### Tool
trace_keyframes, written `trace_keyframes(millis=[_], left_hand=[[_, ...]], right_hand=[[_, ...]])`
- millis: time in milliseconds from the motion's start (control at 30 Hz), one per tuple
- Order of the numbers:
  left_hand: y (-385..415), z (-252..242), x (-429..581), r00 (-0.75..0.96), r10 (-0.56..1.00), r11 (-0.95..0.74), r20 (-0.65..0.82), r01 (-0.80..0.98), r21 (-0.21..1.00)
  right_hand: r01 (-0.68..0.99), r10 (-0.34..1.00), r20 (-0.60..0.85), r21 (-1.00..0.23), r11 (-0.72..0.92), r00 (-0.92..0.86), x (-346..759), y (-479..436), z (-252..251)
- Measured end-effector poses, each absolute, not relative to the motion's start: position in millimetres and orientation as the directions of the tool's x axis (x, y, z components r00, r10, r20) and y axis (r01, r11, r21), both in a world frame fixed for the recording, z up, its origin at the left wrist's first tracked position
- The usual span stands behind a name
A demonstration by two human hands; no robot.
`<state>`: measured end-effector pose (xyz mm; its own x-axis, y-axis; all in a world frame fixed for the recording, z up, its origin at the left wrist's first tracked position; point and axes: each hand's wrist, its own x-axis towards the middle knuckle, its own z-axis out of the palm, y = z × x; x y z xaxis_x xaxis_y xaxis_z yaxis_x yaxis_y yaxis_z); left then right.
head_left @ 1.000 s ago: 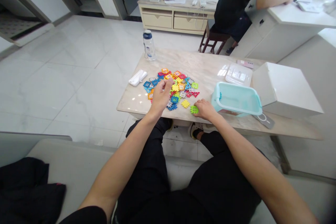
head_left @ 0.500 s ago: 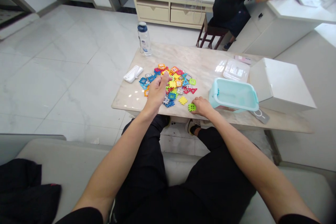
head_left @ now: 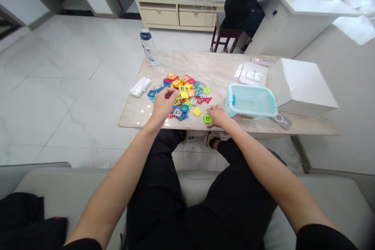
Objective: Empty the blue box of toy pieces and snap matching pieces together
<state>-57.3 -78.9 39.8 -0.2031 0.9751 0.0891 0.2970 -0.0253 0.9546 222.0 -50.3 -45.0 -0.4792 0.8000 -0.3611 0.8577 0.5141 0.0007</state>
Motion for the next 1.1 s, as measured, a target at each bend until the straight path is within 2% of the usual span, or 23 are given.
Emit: trace_keyframes(millis=[100, 167, 267, 367, 500, 633, 833, 967, 1100], left_hand=[[-63.9, 26.8, -73.2, -0.085, 0.988, -0.066, 0.131, 0.534, 0.843], [-47.6, 19.2, -82.3, 0.031, 0.998, -0.066, 0.063, 0.705, 0.706], [-18.3, 11.0, -84.6, 0.106, 0.991, -0.06, -0.077, 0.888, 0.457], [4.4, 4.3, -70.9, 0.144, 0.978, -0.1, -0.154, 0.96, 0.26], [12.3, -6.9, -43.8, 0.215, 0.944, -0.187, -0.25, 0.974, 0.131], [8.5, -15.5, -25.1, 0.273, 0.903, -0.277, -0.331, 0.96, 0.038], [8.5, -24.0, -8.3, 0.254, 0.884, -0.291, -0.392, 0.956, -0.035], [13.2, -27.1, -4.7, 0.233, 0.894, -0.262, -0.384, 0.965, -0.022], [20.6, -20.1, -6.8, 0.241, 0.907, -0.241, -0.345, 0.97, 0.042]], right_hand=[[0.865, 0.809, -0.339, -0.028, 0.502, -0.481, 220.9, -53.0, -35.3], [0.859, 0.811, -0.307, -0.05, 0.509, -0.498, 220.8, -56.0, -28.2], [0.846, 0.814, -0.238, -0.076, 0.528, -0.53, 222.2, -60.9, -17.6], [0.843, 0.826, -0.171, -0.099, 0.528, -0.538, 225.2, -64.8, -10.0], [0.834, 0.829, -0.107, -0.133, 0.535, -0.549, 230.6, -67.5, -6.3], [0.821, 0.821, -0.085, -0.16, 0.548, -0.565, 236.5, -70.1, -6.3], [0.814, 0.807, -0.122, -0.166, 0.557, -0.577, 242.7, -74.2, -9.0], [0.815, 0.81, -0.12, -0.177, 0.552, -0.574, 242.2, -75.6, -8.7], [0.814, 0.812, -0.11, -0.188, 0.55, -0.573, 239.9, -74.8, -5.4]])
